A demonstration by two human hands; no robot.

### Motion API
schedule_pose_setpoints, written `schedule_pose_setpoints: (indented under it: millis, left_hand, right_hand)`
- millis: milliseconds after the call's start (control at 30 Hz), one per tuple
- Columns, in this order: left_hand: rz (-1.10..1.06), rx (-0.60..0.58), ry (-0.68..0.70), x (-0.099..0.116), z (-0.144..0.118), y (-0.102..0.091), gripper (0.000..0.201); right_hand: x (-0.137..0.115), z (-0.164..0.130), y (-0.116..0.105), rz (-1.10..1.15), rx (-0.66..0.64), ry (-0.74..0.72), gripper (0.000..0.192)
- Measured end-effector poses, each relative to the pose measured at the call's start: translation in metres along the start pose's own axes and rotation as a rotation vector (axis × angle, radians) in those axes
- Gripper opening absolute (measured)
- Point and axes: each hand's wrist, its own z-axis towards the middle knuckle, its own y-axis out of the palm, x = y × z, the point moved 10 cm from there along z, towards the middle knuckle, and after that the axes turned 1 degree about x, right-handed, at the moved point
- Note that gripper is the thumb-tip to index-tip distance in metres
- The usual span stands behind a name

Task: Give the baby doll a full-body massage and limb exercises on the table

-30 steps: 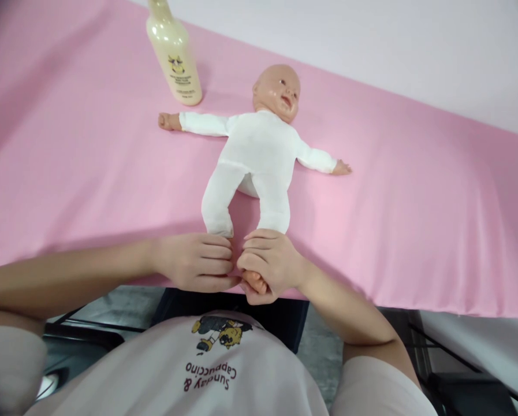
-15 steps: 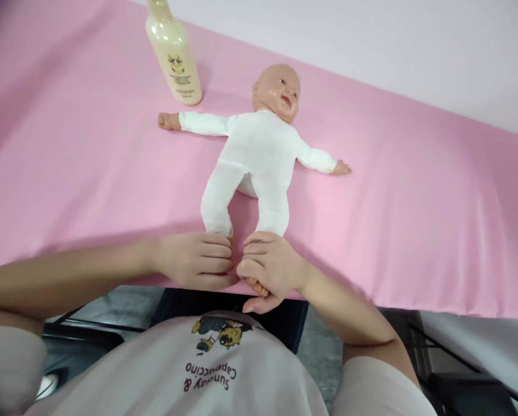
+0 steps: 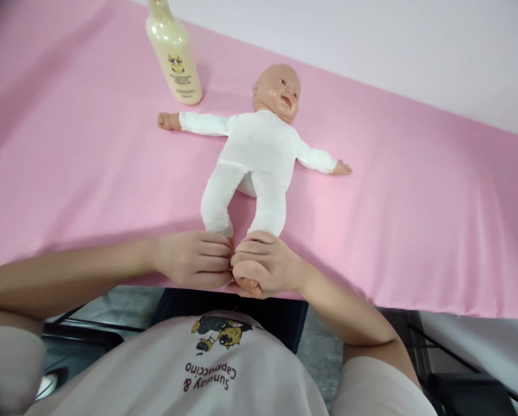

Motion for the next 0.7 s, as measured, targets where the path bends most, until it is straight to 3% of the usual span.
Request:
schedule_pose_setpoints:
  millis: [167, 400, 533, 700]
  left_hand:
    - [-0.005, 0.053, 0.010, -0.001, 0.001, -0.007, 0.012]
    - [-0.047, 0.009, -0.036, -0.005, 0.000, -0.001, 0.011]
    - [-0.104, 0.050, -0.067, -0.008, 0.000, -0.004, 0.010]
    - [-0.137, -0.016, -0.089, -0.008, -0.001, 0.003, 0.010]
  right_hand:
    - [0.002, -0.001, 0.001, -0.021, 0.001, -0.005, 0.010]
    - [0.001, -0.001, 0.003, -0.050, 0.008, -0.012, 0.016]
    - [0.001, 0.000, 0.007, -0.006, -0.044, -0.015, 0.023]
    - [0.007, -0.005, 0.018, 0.027, -0.116, 0.016, 0.044]
